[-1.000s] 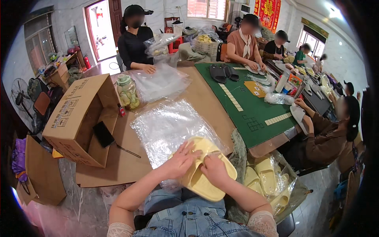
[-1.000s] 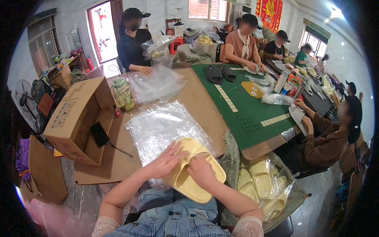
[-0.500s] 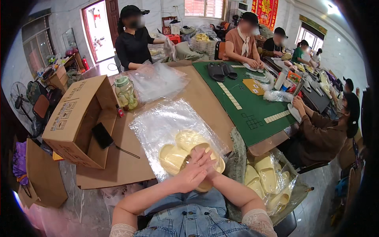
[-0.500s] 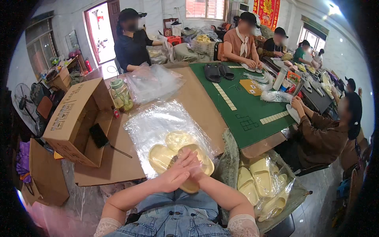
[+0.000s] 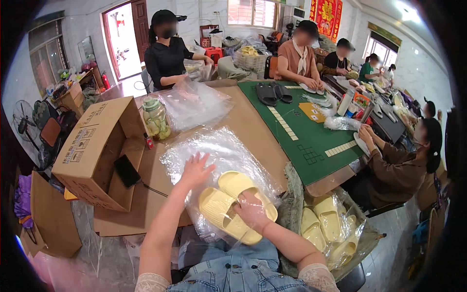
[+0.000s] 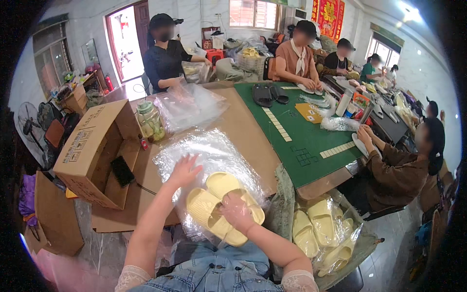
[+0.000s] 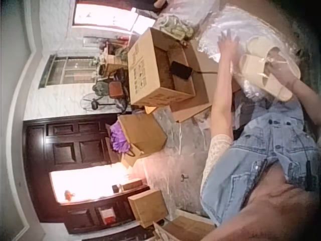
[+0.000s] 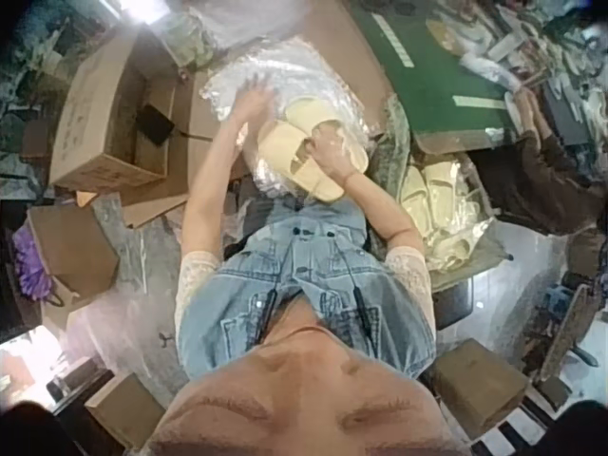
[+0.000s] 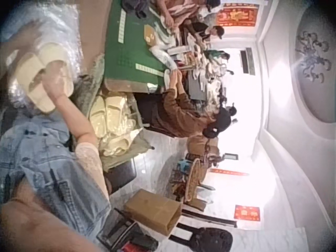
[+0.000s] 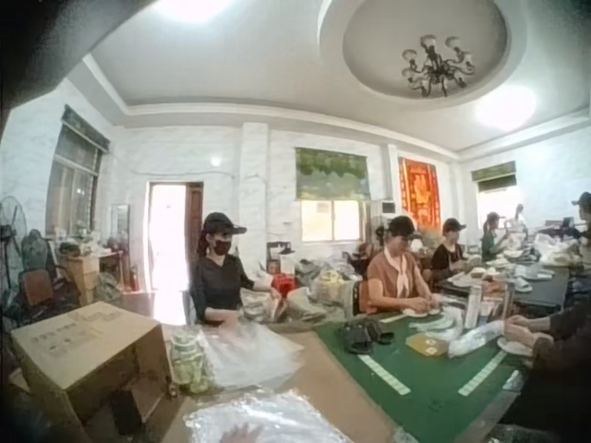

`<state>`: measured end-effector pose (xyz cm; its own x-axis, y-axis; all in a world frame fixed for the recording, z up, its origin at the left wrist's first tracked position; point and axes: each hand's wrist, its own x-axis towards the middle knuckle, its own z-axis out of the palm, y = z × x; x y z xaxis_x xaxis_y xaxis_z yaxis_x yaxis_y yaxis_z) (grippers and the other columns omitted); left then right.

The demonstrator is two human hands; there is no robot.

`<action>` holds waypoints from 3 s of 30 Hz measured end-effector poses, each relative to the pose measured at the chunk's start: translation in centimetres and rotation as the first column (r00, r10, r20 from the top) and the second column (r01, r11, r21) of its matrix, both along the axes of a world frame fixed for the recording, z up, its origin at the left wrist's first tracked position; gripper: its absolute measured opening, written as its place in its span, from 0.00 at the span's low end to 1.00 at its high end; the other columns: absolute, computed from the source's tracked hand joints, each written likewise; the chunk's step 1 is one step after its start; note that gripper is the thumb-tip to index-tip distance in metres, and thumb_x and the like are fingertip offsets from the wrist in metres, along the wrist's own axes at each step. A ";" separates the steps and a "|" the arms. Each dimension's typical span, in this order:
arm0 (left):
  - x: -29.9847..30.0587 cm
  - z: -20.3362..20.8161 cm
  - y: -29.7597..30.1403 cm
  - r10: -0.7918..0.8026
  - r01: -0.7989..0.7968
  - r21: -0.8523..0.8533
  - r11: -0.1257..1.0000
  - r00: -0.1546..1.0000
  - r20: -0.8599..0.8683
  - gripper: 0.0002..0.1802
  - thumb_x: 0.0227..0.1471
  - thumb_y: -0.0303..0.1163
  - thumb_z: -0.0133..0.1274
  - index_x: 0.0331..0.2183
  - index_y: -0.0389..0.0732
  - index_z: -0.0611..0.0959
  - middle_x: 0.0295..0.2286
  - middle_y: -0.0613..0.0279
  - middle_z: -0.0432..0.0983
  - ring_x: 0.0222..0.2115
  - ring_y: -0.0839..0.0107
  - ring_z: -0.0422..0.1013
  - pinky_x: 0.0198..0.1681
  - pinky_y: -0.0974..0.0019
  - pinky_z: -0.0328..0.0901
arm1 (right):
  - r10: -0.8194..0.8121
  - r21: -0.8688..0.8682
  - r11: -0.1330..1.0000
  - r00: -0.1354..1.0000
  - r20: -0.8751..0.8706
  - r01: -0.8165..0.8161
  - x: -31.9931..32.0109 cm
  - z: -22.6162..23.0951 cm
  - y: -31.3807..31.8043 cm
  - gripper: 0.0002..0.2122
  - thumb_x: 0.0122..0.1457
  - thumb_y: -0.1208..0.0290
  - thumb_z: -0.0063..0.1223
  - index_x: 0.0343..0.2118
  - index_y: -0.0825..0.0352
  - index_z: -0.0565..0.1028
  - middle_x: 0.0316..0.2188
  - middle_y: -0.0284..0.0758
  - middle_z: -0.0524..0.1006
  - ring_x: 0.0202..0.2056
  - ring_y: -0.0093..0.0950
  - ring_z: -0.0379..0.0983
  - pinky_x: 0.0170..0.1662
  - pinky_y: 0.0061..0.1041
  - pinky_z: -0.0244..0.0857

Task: The person wraps pairs of yellow and white plastic slippers in bubble wrap at a long assembly table. They pick up a pair, place it on a sheet of bubble wrap, fold the wrap around the slippers, and set the wrapped package aside. The process is repeated for multiple pairs throughout the clip.

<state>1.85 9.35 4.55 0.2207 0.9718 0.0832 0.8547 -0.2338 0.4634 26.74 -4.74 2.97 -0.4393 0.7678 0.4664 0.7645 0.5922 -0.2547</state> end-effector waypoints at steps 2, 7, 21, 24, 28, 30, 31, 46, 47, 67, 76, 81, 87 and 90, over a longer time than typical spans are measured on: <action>-0.2 -0.6 0.9 -0.087 0.084 -0.122 0.989 0.996 -0.019 0.42 0.59 0.60 0.48 0.66 0.45 0.66 0.66 0.36 0.53 0.67 0.37 0.46 0.70 0.46 0.44 | 0.028 0.072 0.997 1.000 -0.011 -0.027 0.3 -0.3 0.2 0.09 0.55 0.69 0.56 0.36 0.66 0.75 0.34 0.40 0.73 0.40 0.41 0.73 0.42 0.40 0.70; 4.9 6.0 -7.6 -0.304 0.296 0.077 0.952 0.944 0.130 0.47 0.54 0.58 0.57 0.65 0.41 0.64 0.65 0.38 0.54 0.68 0.42 0.47 0.70 0.46 0.45 | -0.082 -0.195 0.979 0.993 -0.089 0.063 1.2 -2.4 1.2 0.08 0.57 0.69 0.54 0.38 0.66 0.76 0.35 0.41 0.73 0.43 0.42 0.71 0.44 0.41 0.68; 11.2 5.1 -17.7 -0.534 0.508 0.401 0.763 0.844 -0.053 0.29 0.58 0.30 0.49 0.60 0.32 0.70 0.62 0.42 0.62 0.64 0.44 0.57 0.67 0.47 0.52 | -0.157 -0.178 0.977 0.962 -0.223 0.118 -2.5 -1.8 2.1 0.08 0.59 0.65 0.54 0.35 0.64 0.75 0.38 0.43 0.74 0.40 0.41 0.73 0.41 0.40 0.69; 11.7 5.3 -18.0 -0.569 0.514 0.370 0.774 0.821 0.051 0.28 0.61 0.31 0.46 0.61 0.32 0.69 0.62 0.43 0.61 0.64 0.44 0.57 0.68 0.47 0.51 | -0.220 -0.144 0.965 0.975 0.027 0.221 -4.3 -1.0 5.0 0.12 0.56 0.65 0.58 0.34 0.70 0.75 0.38 0.45 0.76 0.41 0.43 0.75 0.42 0.43 0.70; 11.3 6.0 -18.7 -0.596 0.550 0.245 0.799 0.778 0.198 0.27 0.66 0.33 0.42 0.62 0.31 0.66 0.64 0.44 0.59 0.65 0.44 0.54 0.69 0.48 0.49 | -0.169 0.012 0.984 0.946 -0.278 0.179 -4.5 -0.3 7.1 0.13 0.58 0.64 0.58 0.33 0.71 0.74 0.31 0.49 0.75 0.36 0.50 0.74 0.40 0.45 0.69; 11.3 6.2 -19.2 -0.628 0.579 0.247 0.777 0.732 0.264 0.28 0.67 0.34 0.41 0.63 0.31 0.65 0.64 0.43 0.57 0.66 0.44 0.51 0.69 0.49 0.48 | -0.209 -0.075 0.978 0.946 -0.248 0.197 -4.2 1.4 7.9 0.13 0.60 0.64 0.55 0.37 0.71 0.74 0.34 0.51 0.75 0.38 0.51 0.74 0.41 0.48 0.69; 11.2 6.2 -19.5 -0.638 0.589 0.246 0.770 0.711 0.297 0.28 0.67 0.34 0.41 0.63 0.31 0.64 0.65 0.42 0.56 0.67 0.44 0.50 0.69 0.49 0.48 | -0.223 -0.120 0.972 0.946 -0.233 0.200 -4.3 2.3 8.3 0.13 0.61 0.63 0.54 0.39 0.71 0.75 0.35 0.52 0.75 0.39 0.51 0.74 0.41 0.49 0.68; 1.0 2.1 -8.7 -0.159 0.157 0.324 0.933 0.987 -0.020 0.34 0.62 0.48 0.50 0.65 0.44 0.67 0.67 0.43 0.50 0.69 0.40 0.43 0.70 0.46 0.44 | 0.003 0.011 1.000 0.904 -0.428 0.002 1.9 1.0 2.1 0.16 0.56 0.66 0.64 0.43 0.68 0.76 0.41 0.45 0.76 0.42 0.46 0.73 0.45 0.43 0.69; 0.5 1.1 -7.8 -0.119 0.133 0.310 0.941 0.991 -0.063 0.34 0.62 0.47 0.50 0.65 0.45 0.67 0.67 0.44 0.50 0.68 0.39 0.43 0.70 0.46 0.44 | -0.067 -0.072 0.997 0.914 -0.401 0.041 3.8 -0.3 1.0 0.14 0.54 0.67 0.66 0.40 0.67 0.77 0.39 0.43 0.76 0.40 0.44 0.74 0.43 0.40 0.70; -0.8 -4.5 -6.7 -0.130 0.082 0.285 0.955 0.979 0.154 0.36 0.59 0.51 0.52 0.66 0.51 0.66 0.67 0.45 0.53 0.66 0.43 0.51 0.68 0.43 0.46 | -0.431 -0.001 0.879 0.793 -0.431 0.477 16.3 4.2 -1.4 0.05 0.51 0.82 0.57 0.30 0.65 0.76 0.24 0.33 0.73 0.22 0.26 0.71 0.27 0.25 0.66; -0.4 -4.2 -7.1 -0.094 0.061 0.254 0.965 0.988 0.119 0.37 0.60 0.52 0.51 0.66 0.52 0.65 0.66 0.42 0.53 0.66 0.45 0.53 0.69 0.42 0.46 | -0.065 0.025 0.985 0.507 -0.860 0.170 16.5 7.8 -2.4 0.10 0.52 0.87 0.44 0.34 0.68 0.75 0.33 0.30 0.70 0.31 0.20 0.65 0.37 0.17 0.61; -0.4 -4.2 -7.1 -0.088 0.058 0.241 0.969 0.990 0.113 0.37 0.60 0.54 0.51 0.66 0.52 0.65 0.66 0.42 0.53 0.66 0.45 0.53 0.69 0.43 0.46 | -0.173 -0.071 0.985 0.860 -0.480 0.158 9.4 11.2 -0.1 0.04 0.56 0.77 0.58 0.35 0.65 0.78 0.31 0.34 0.77 0.33 0.29 0.74 0.37 0.25 0.67; -0.9 -4.3 -6.8 -0.105 0.061 0.269 0.961 0.983 0.151 0.37 0.59 0.53 0.53 0.65 0.52 0.67 0.65 0.40 0.56 0.65 0.46 0.55 0.68 0.44 0.47 | -0.213 -0.120 0.973 0.966 -0.144 0.197 1.9 6.6 8.1 0.14 0.57 0.59 0.60 0.35 0.66 0.80 0.32 0.41 0.78 0.41 0.40 0.76 0.45 0.36 0.70; -0.5 -4.3 -6.8 -0.099 0.060 0.271 0.961 0.986 0.135 0.37 0.58 0.53 0.54 0.65 0.53 0.68 0.64 0.38 0.56 0.65 0.45 0.56 0.67 0.43 0.48 | -0.235 -0.178 0.952 0.967 0.095 0.249 -0.5 5.4 10.1 0.18 0.59 0.54 0.57 0.37 0.68 0.80 0.33 0.43 0.78 0.42 0.42 0.76 0.47 0.38 0.70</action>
